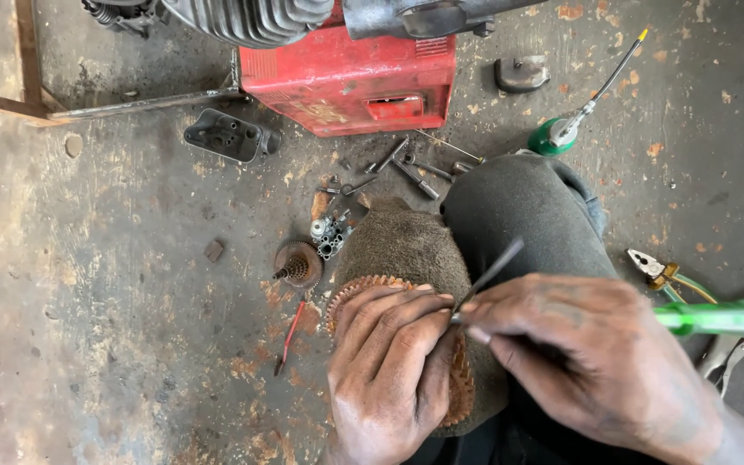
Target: The person sits on the workshop floor with a rusty gear on their lap and uses a small pick to scrape debris from between the gear teeth, rotating the gear to reach different sections and occasionally brushing the loosened material away.
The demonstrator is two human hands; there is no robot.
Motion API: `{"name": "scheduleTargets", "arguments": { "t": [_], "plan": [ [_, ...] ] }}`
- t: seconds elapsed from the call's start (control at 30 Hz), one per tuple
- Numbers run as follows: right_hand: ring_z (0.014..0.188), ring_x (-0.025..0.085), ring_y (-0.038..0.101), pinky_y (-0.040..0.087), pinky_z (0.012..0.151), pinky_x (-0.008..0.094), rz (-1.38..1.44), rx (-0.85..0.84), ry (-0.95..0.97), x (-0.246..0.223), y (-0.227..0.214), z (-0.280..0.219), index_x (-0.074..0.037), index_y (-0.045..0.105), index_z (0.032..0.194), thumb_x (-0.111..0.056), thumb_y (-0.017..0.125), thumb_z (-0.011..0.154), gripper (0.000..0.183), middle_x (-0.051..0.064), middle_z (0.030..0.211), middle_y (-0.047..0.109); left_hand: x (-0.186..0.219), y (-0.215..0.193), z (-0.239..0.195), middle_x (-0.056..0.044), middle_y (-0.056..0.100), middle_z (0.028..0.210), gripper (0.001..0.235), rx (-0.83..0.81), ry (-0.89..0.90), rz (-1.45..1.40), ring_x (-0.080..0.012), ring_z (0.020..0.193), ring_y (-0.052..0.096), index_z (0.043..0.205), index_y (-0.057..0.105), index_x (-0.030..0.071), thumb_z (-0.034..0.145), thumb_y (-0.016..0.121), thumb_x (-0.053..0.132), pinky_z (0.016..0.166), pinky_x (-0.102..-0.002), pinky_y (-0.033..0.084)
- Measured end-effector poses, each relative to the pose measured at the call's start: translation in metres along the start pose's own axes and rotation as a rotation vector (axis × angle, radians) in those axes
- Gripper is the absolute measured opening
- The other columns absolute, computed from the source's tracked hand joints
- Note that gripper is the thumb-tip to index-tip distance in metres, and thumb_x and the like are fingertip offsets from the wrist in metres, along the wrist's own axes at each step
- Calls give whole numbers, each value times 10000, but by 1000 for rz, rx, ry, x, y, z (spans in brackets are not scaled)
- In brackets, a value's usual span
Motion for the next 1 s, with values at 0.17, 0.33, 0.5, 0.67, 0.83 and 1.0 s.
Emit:
{"name": "scheduleTargets", "arguments": {
  "t": [0.17, 0.33, 0.5, 0.67, 0.83, 1.0],
  "plan": [
    [750, 133, 820, 633, 653, 239, 123, 37, 36, 1, 1, -2, -71, 709, 893, -70, 761, 745, 157, -10, 922, 825, -10, 0, -9, -70, 775, 937, 164, 45, -53, -41, -222, 963, 752, 899, 691, 33, 784, 807, 24, 952, -417, 604],
    [712, 114, 814, 613, 634, 215, 193, 118, 174, 13, -2, -15, -58, 718, 881, -48, 781, 733, 161, 15, 913, 838, -10, -10, -9, -77, 768, 925, 147, 40, -66, -131, -228, 941, 743, 885, 667, 35, 790, 777, 15, 956, -425, 594],
    [703, 128, 818, 615, 607, 219, 223, 102, 131, 7, 0, -16, -52, 711, 880, -44, 777, 732, 162, 25, 880, 832, -10, -10, -6, -76, 760, 905, 133, 28, -69, -161, -220, 906, 724, 863, 660, 45, 801, 777, 40, 992, -460, 578],
    [786, 154, 794, 606, 668, 262, 12, 86, 9, 0, -1, -16, -82, 698, 914, -80, 791, 722, 214, 0, 953, 804, -4, -2, -1, -45, 772, 915, 191, 16, -66, -46, -204, 939, 741, 824, 682, 51, 732, 829, -29, 981, -415, 583],
    [789, 180, 762, 584, 644, 283, -138, 125, -43, -2, 0, -17, -69, 722, 972, -74, 773, 758, 220, 45, 989, 770, 1, 4, 1, -45, 765, 913, 170, -16, -55, -2, -193, 924, 718, 817, 699, 45, 725, 830, -11, 981, -420, 571],
    [779, 203, 745, 567, 637, 303, -192, 115, -66, -2, 3, -15, -74, 726, 1014, -84, 759, 765, 252, 48, 1019, 764, 1, 7, 2, -60, 759, 928, 164, -20, -26, 23, -212, 939, 715, 822, 700, 30, 725, 818, -28, 977, -435, 571]
  ]
}}
Point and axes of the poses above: each hand's wrist, its own z-axis towards the middle knuckle, its own y-axis out of the palm, x = y × z, the point moved 4 cm from there along z, towards the middle knuckle
